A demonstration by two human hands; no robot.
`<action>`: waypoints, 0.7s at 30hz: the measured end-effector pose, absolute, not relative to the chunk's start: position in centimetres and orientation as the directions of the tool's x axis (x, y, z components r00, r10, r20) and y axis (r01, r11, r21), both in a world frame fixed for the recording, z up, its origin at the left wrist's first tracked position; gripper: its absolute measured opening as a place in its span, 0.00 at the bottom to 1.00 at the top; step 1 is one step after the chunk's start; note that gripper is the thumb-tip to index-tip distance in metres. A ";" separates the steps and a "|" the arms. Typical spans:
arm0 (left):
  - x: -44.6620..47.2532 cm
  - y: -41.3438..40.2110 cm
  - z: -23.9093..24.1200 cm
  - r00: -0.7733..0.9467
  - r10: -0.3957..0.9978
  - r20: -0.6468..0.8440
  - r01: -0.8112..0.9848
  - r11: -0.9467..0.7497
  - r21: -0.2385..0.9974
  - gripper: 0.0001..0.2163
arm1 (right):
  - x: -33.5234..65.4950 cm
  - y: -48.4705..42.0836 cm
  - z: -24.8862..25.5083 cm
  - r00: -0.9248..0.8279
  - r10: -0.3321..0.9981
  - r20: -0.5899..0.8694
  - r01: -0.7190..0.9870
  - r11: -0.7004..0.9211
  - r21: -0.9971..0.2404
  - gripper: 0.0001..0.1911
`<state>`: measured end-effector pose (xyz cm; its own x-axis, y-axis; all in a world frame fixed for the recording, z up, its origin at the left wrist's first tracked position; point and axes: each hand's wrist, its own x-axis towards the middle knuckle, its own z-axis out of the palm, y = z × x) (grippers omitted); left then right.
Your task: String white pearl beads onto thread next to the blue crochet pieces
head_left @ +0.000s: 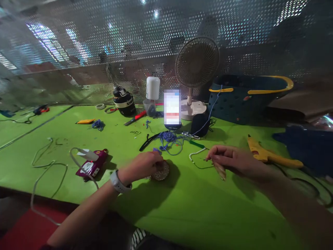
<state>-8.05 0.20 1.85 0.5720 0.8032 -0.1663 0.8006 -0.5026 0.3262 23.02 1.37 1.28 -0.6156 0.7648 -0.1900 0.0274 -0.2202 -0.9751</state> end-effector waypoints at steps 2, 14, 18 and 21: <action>-8.3 0.4 1.8 0.573 0.807 -0.142 0.792 -0.500 0.350 0.08 | 22.7 1.3 1.2 -0.620 0.759 -0.199 0.041 -0.222 -0.974 0.10; -3.1 0.7 0.9 0.367 0.876 -0.315 -0.112 0.377 0.919 0.12 | 19.2 -1.0 1.1 -0.459 0.858 -0.231 -0.009 -0.264 -0.964 0.11; -1.2 0.2 -1.1 0.299 0.870 -0.392 -0.152 0.449 0.880 0.11 | 18.3 -2.2 1.3 -0.463 0.843 -0.275 0.014 -0.303 -0.953 0.13; -1.0 -0.2 -1.5 0.316 0.861 -0.398 -0.214 0.474 0.854 0.10 | 17.9 -2.6 1.2 -0.460 0.842 -0.283 0.047 -0.295 -0.954 0.14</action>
